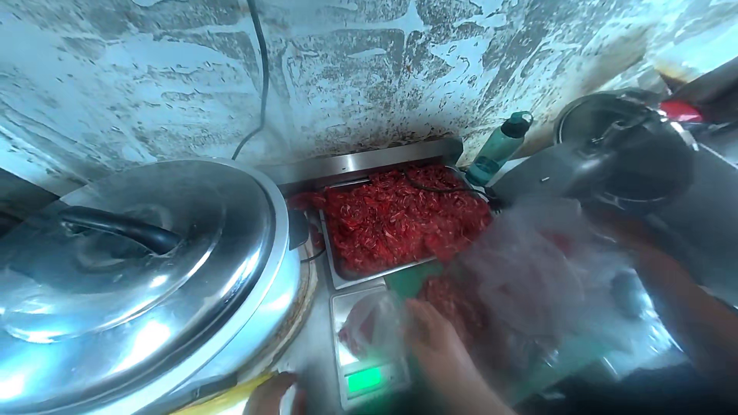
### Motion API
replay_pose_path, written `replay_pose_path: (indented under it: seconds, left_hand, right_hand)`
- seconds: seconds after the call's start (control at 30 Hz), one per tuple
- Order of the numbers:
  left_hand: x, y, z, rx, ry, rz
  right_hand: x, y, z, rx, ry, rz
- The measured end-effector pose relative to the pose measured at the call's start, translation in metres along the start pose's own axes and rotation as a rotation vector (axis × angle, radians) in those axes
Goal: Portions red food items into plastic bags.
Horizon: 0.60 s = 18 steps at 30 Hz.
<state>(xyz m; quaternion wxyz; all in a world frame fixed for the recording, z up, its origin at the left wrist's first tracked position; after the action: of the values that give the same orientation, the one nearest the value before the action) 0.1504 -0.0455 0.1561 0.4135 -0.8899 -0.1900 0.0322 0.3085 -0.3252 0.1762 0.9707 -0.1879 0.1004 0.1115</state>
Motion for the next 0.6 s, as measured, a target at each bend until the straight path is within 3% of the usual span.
replay_pose_path:
  seconds: [0.1, 0.17, 0.27, 0.37, 0.6]
  left_hand:
    - [0.032, 0.022, -0.044, -0.149, 0.119, 0.106]
    - [0.051, 0.047, -0.049, -0.157, 0.152, 0.116]
    - [0.075, 0.095, -0.034, -0.143, 0.135, 0.247]
    - [0.084, 0.115, -0.029, -0.161, 0.052, 0.309]
    - [0.085, 0.128, -0.03, -0.148, 0.052, 0.138]
  right_hand:
    - [-0.006, -0.004, 0.031, -0.223, -0.397, -0.249]
    - [-0.001, 0.004, 0.044, -0.413, -0.498, -0.247]
    - [0.024, 0.026, 0.038, -0.71, -0.327, -0.013]
    - [0.05, 0.049, 0.025, -0.874, -0.201, 0.244]
    - [0.066, 0.075, 0.004, -0.894, -0.179, 0.304]
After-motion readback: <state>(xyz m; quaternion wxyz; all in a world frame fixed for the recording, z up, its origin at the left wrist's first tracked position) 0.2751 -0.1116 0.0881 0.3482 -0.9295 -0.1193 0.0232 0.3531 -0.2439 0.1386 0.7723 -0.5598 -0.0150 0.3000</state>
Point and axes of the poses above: each hand's wrist, its own x-axis towards the middle knuckle, its own y-axis out of the palm, z = x × y, the point moved 7 cm from there along x, towards the middle knuckle, and after that the axes turned 5 degrees about -z, right-handed, at the moved point
